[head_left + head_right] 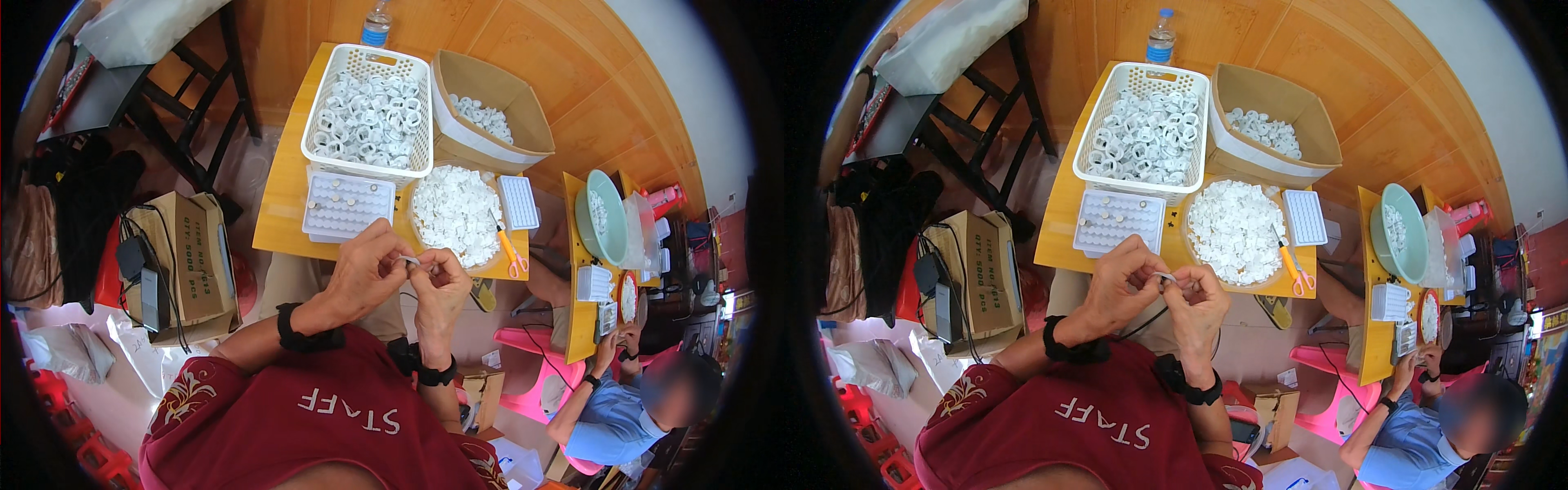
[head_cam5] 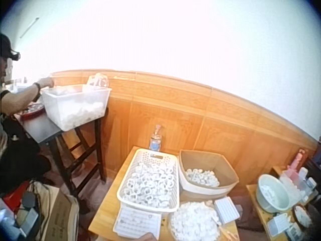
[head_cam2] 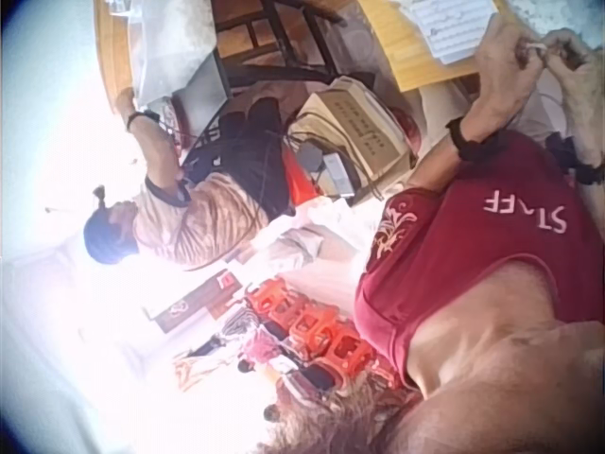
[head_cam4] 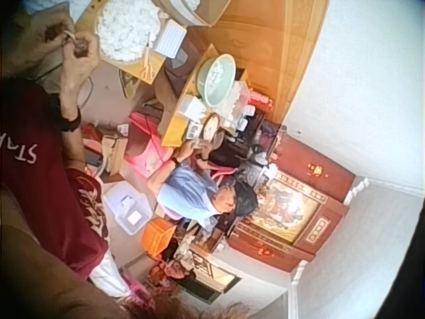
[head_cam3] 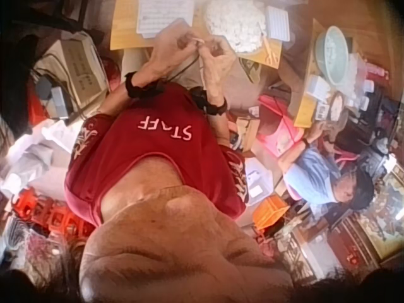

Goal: Assembling small white plastic components by manually pressing them together and organizing them into a tray.

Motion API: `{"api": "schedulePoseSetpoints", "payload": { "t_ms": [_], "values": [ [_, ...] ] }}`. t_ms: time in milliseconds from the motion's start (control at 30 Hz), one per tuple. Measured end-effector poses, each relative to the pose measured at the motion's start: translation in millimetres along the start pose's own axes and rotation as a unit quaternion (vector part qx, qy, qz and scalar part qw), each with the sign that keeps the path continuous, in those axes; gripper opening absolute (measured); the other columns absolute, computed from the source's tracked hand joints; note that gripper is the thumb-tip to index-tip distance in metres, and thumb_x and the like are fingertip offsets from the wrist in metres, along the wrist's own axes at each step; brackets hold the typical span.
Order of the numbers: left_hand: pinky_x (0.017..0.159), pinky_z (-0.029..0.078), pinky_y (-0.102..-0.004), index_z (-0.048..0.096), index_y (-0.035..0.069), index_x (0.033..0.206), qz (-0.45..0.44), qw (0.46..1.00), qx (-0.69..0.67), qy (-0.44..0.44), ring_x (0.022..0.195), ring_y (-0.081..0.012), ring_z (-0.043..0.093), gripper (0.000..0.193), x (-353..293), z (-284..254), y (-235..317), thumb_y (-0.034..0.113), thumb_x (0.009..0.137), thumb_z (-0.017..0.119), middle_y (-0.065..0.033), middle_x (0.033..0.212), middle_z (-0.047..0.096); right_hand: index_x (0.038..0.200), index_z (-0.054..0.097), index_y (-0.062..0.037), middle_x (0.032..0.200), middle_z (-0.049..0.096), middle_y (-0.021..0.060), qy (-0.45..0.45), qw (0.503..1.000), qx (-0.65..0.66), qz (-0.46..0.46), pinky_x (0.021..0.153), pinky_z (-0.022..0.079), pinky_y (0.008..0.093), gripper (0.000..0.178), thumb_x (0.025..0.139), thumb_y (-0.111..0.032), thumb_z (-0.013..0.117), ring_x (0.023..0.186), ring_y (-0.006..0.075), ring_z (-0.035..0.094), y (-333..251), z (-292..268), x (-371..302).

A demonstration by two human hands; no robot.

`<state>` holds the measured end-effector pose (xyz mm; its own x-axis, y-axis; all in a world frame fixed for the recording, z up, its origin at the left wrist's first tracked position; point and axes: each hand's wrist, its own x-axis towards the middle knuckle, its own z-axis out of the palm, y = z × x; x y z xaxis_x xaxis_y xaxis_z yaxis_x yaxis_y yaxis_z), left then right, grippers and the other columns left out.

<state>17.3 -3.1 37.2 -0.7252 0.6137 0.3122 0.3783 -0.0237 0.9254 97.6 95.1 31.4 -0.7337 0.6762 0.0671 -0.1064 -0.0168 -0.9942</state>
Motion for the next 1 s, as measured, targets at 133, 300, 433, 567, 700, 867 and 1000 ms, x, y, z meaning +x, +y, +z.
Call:
{"api": "schedulePoseSetpoints", "payload": {
  "t_ms": [133,300,433,567,700,867,1000],
  "values": [
    [0.054,0.047,-0.0217,0.058,0.0,0.085,-0.027,0.999,-0.045,0.013,0.063,-0.0114,0.054,0.013,-1.1,4.6,-4.1,-0.005,0.073,0.056,-0.0052,0.076,0.046,0.08,0.057,-0.0009,0.072,0.053,-0.0017,0.012,1.0,0.02,0.007,0.058,0.039,0.0156,0.014,0.071,0.008,0.062,0.065,0.0025,0.048,8.3,-2.0,3.4],
    [0.063,0.05,-0.0219,0.061,-0.001,0.092,-0.048,0.987,-0.151,0.013,0.07,-0.0119,0.055,0.02,-2.7,5.8,-8.9,-0.008,0.075,0.053,-0.0058,0.081,0.046,0.083,0.056,0.0004,0.078,0.05,-0.0001,0.021,0.999,0.035,-0.014,0.061,0.041,0.0178,0.015,0.072,0.008,0.062,0.07,0.0048,0.05,5.3,0.9,3.6],
    [0.059,0.049,-0.0222,0.062,0.0,0.092,-0.026,0.991,-0.128,0.038,0.067,-0.0118,0.053,0.021,-3.8,6.9,-11.8,-0.008,0.075,0.054,-0.0057,0.078,0.046,0.085,0.055,0.0006,0.081,0.049,0.0016,-0.001,0.998,-0.03,-0.047,0.062,0.042,0.0195,0.016,0.072,0.007,0.062,0.072,0.007,0.051,-0.7,2.9,0.5],
    [0.058,0.047,-0.0226,0.063,0.001,0.093,-0.005,0.999,-0.024,0.022,0.064,-0.0126,0.052,0.022,-4.5,1.9,2.3,-0.009,0.074,0.056,-0.0057,0.075,0.046,0.084,0.054,0.0002,0.079,0.047,0.0023,0.033,0.994,-0.073,-0.073,0.061,0.042,0.0198,0.016,0.071,0.007,0.061,0.07,0.0077,0.05,3.2,6.1,-0.1],
    [0.056,0.046,-0.0214,0.064,0.002,0.093,0.027,0.999,0.016,0.041,0.062,-0.012,0.051,0.025,-10.4,8.8,-2.4,-0.01,0.072,0.057,-0.0061,0.073,0.047,0.082,0.053,-0.0001,0.078,0.047,0.002,0.048,0.994,-0.079,-0.056,0.059,0.041,0.0199,0.015,0.07,0.007,0.059,0.067,0.008,0.047,0.8,8.3,-1.4],
    [0.052,0.042,-0.0227,0.064,0.002,0.09,0.065,0.995,0.051,0.06,0.06,-0.0132,0.05,0.024,-11.8,12.5,-2.3,-0.011,0.07,0.058,-0.0065,0.07,0.048,0.077,0.05,-0.0006,0.076,0.045,0.0022,0.071,0.99,-0.095,-0.077,0.055,0.04,0.0204,0.015,0.066,0.007,0.056,0.065,0.0084,0.045,7.3,9.1,-0.4],
    [0.051,0.041,-0.0241,0.063,0.002,0.088,0.08,0.992,0.067,0.065,0.058,-0.0146,0.05,0.023,-11.9,13.2,-2.3,-0.011,0.069,0.059,-0.0065,0.068,0.048,0.076,0.049,-0.0005,0.076,0.044,0.0025,0.071,0.99,-0.102,-0.072,0.054,0.039,0.0207,0.015,0.065,0.008,0.056,0.063,0.0085,0.045,8.5,9.2,-0.6]
  ]
}}
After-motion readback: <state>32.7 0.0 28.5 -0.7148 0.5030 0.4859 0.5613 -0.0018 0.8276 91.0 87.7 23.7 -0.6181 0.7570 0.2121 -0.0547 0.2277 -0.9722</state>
